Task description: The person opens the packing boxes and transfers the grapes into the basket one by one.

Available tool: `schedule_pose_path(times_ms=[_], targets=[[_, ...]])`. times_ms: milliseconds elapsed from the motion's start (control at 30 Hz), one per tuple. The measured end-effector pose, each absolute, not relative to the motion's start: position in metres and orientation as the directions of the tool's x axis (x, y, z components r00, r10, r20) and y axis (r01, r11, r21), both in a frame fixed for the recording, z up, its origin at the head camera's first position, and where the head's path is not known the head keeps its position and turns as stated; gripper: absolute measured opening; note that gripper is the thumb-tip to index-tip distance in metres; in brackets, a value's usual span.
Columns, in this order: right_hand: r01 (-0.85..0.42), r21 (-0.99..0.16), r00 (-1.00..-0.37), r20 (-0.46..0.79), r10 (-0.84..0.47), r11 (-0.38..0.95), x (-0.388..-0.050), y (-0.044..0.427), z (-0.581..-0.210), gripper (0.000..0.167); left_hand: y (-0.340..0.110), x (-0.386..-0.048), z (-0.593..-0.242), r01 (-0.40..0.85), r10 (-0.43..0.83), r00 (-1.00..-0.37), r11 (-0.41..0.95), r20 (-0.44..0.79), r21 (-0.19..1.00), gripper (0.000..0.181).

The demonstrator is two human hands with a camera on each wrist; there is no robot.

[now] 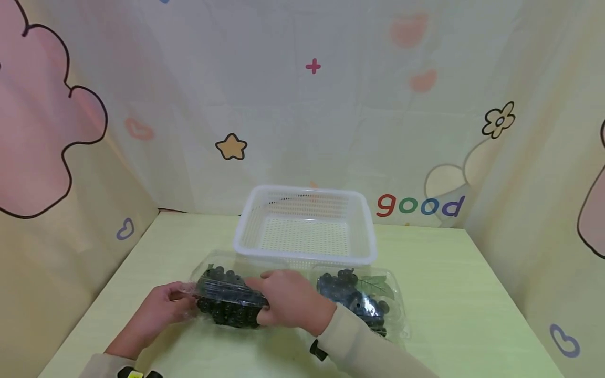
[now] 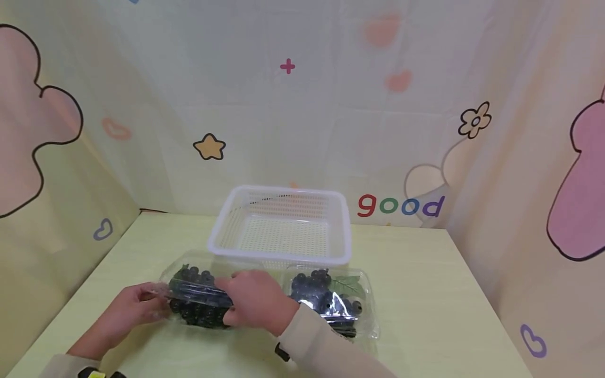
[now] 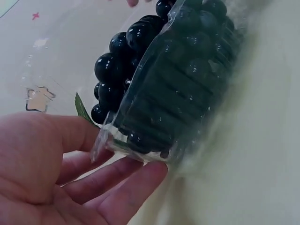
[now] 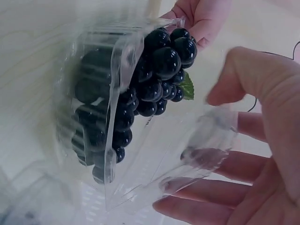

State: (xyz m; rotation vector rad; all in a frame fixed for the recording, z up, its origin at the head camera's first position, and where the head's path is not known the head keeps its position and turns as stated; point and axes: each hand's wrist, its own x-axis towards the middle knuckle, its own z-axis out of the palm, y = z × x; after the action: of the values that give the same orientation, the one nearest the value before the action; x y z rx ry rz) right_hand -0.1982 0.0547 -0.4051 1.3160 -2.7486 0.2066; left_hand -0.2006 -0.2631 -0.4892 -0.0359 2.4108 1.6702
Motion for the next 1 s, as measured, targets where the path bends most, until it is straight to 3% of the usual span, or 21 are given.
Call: schedule_pose_path(times_ms=[467, 700, 1000], targets=[[-0.809, -0.213, -0.586, 0.354, -0.729, 0.547, -0.205, 0.035, -0.394, 0.045, -0.291, -0.238, -0.464, -0.105, 0.101, -0.976, 0.551, -0.191, 0.828, 0.033], [-0.767, -0.287, -0.642, 0.347, -0.684, 0.574, -0.211, 0.021, -0.391, 0.042, -0.299, -0.259, -0.457, -0.053, 0.127, -0.976, 0.644, -0.175, 0.764, 0.035], [-0.694, -0.386, -0.719, 0.334, -0.61, 0.608, -0.218, 0.006, -0.382, 0.039, -0.316, -0.282, -0.457, -0.037, 0.163, -0.969, 0.64, -0.183, 0.767, 0.034]])
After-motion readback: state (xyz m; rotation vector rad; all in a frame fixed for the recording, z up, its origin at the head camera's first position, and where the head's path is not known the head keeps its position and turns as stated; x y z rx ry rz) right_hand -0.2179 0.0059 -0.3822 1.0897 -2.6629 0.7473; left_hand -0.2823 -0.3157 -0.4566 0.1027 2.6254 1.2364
